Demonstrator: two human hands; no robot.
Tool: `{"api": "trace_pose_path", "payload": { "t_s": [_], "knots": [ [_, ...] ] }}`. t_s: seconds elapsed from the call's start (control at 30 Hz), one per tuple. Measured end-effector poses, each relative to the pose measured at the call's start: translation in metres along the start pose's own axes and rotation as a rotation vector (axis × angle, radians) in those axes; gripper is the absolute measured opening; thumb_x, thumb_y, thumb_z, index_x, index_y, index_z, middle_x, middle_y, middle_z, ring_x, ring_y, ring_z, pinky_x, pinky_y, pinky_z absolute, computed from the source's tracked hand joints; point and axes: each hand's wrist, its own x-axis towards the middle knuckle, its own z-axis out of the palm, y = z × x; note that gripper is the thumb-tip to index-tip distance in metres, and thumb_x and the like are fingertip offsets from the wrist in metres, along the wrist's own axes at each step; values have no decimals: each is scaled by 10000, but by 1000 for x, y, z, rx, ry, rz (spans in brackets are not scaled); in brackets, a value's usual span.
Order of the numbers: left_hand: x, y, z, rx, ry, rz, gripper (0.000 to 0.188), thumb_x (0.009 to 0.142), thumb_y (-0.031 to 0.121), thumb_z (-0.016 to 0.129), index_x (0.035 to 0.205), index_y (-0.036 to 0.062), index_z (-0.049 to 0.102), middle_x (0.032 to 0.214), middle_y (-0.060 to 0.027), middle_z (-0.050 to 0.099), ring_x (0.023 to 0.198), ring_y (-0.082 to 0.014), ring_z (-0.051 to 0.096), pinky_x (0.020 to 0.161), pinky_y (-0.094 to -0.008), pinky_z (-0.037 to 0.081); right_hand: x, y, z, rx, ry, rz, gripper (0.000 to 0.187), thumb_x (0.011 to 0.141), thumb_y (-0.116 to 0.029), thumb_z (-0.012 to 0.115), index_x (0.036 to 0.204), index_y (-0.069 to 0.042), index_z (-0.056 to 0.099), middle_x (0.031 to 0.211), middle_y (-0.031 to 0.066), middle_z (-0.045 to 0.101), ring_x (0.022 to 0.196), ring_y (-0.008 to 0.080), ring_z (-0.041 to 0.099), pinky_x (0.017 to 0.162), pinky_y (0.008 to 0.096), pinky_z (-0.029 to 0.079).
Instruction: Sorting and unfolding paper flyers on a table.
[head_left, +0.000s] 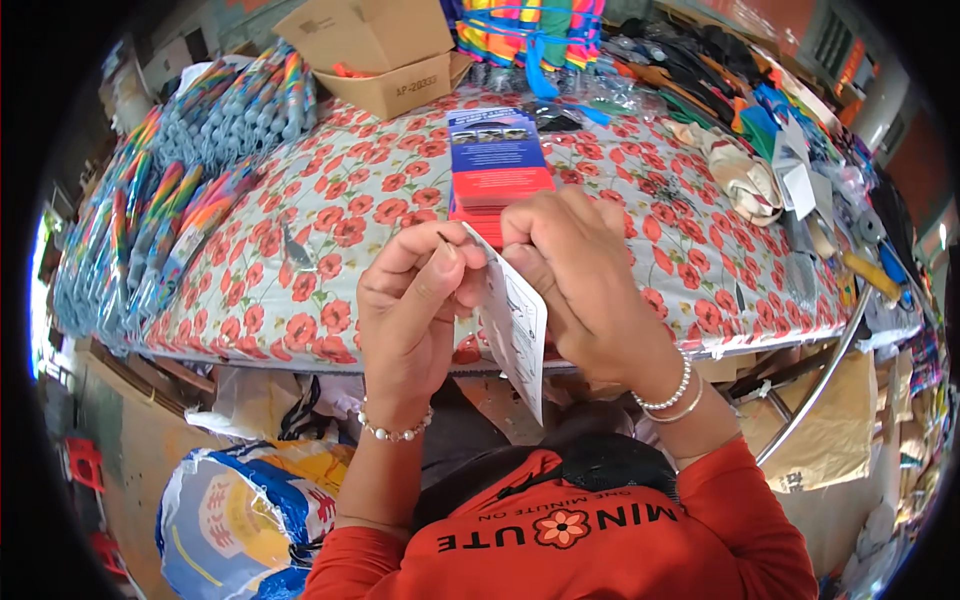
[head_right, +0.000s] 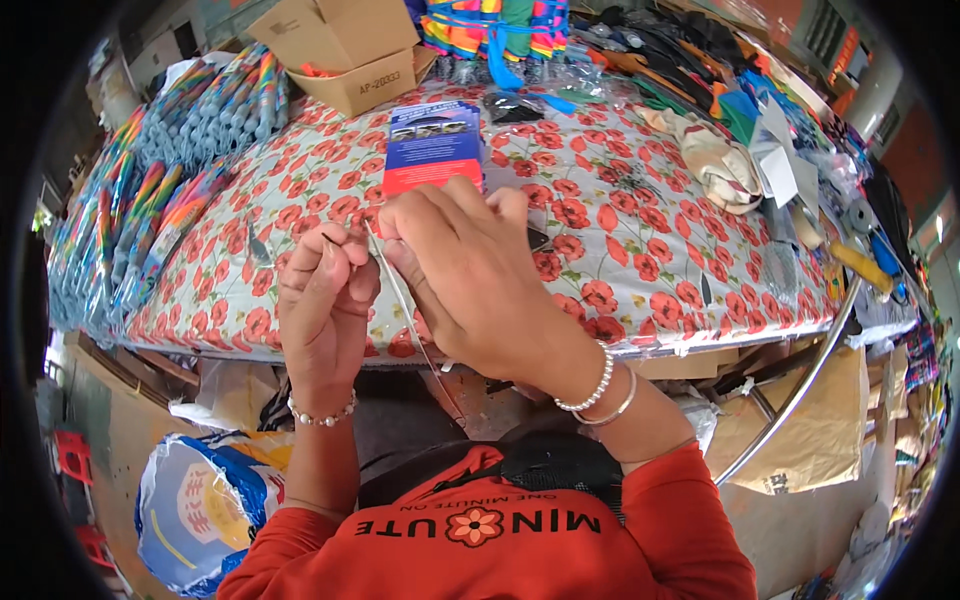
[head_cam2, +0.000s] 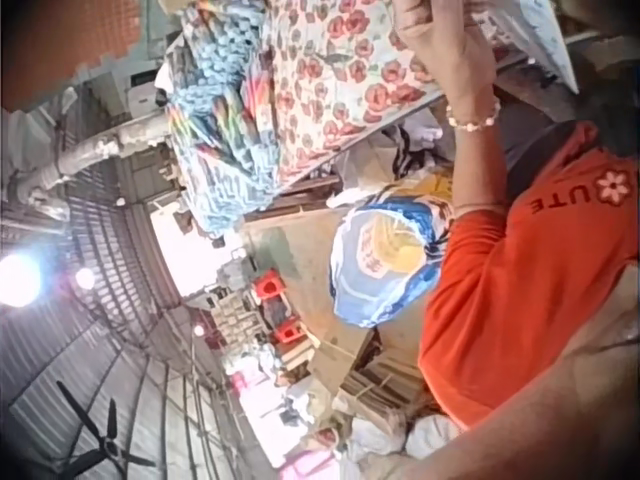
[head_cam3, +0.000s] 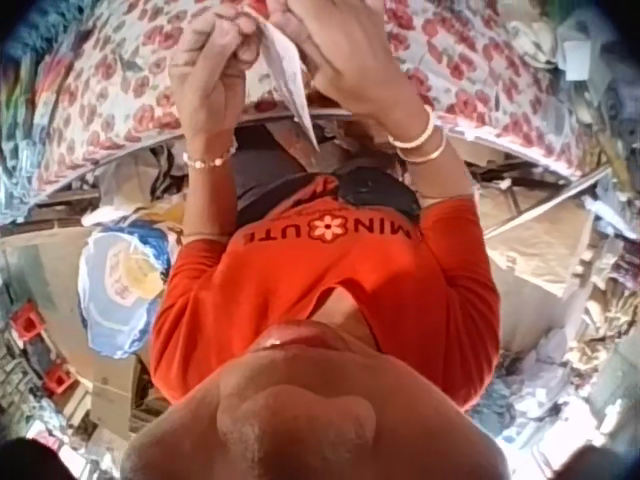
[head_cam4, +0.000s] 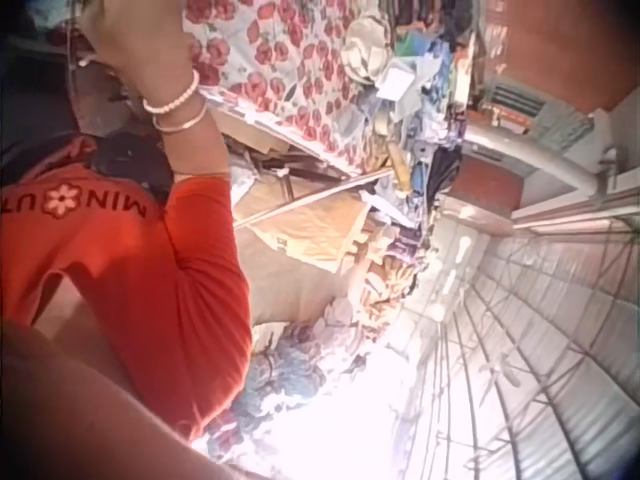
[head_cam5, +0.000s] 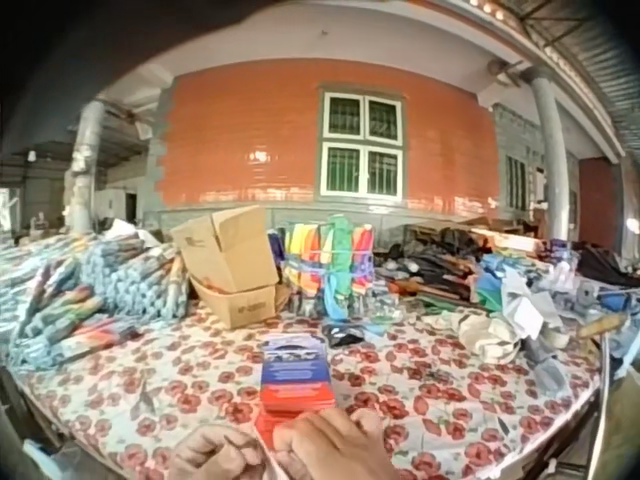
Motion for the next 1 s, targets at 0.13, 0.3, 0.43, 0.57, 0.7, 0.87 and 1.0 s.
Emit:
{"api": "trace_pose_path", "payload": {
  "t_s": [0.13,0.3,0.43,0.57,0.7,0.87,1.0],
  "knots": [
    [7,5,-1,148,-97,19,141,839,67,568,941,-29,580,943,-101,595,731,-114,533,648,-216,416,10,-8,-18,-203,-46,-109,92,855,-140,466,896,-61,493,828,76,469,795,250,429,742,351,265],
    [11,11,8,301,-243,80,103,814,57,599,869,-29,594,864,-87,600,742,-124,534,674,-237,424,20,-7,-27,-271,-115,-215,129,863,-166,472,924,-53,488,870,90,464,821,242,425,761,346,284],
    [11,13,0,277,-311,19,94,803,50,612,851,-30,595,836,-87,597,750,-129,538,677,-248,430,13,2,-17,223,-104,-13,185,880,-208,464,969,-46,466,922,80,454,861,193,426,803,312,297],
    [10,11,-4,194,-289,8,100,804,46,614,862,-33,594,832,-89,595,756,-130,547,685,-253,439,6,0,-1,847,-16,250,235,893,-248,453,998,-38,438,968,67,435,911,153,410,851,277,292],
    [9,10,-2,151,-262,-34,104,811,48,608,870,-36,591,835,-91,597,762,-134,557,698,-257,447,4,-1,7,1133,-17,337,246,895,-261,451,991,-35,429,978,71,429,943,154,399,873,274,287],
    [9,7,-2,109,-261,-55,103,810,42,605,882,-31,595,846,-92,597,776,-141,568,719,-257,448,4,0,11,1201,-36,334,232,895,-255,449,961,-34,430,968,80,427,936,159,391,878,279,282],
    [9,4,1,496,-155,197,108,799,35,610,895,-13,609,852,-94,598,768,-148,569,722,-264,440,0,3,12,825,111,234,218,896,-249,444,933,-34,431,955,86,422,912,163,391,870,288,291]
  ]
}}
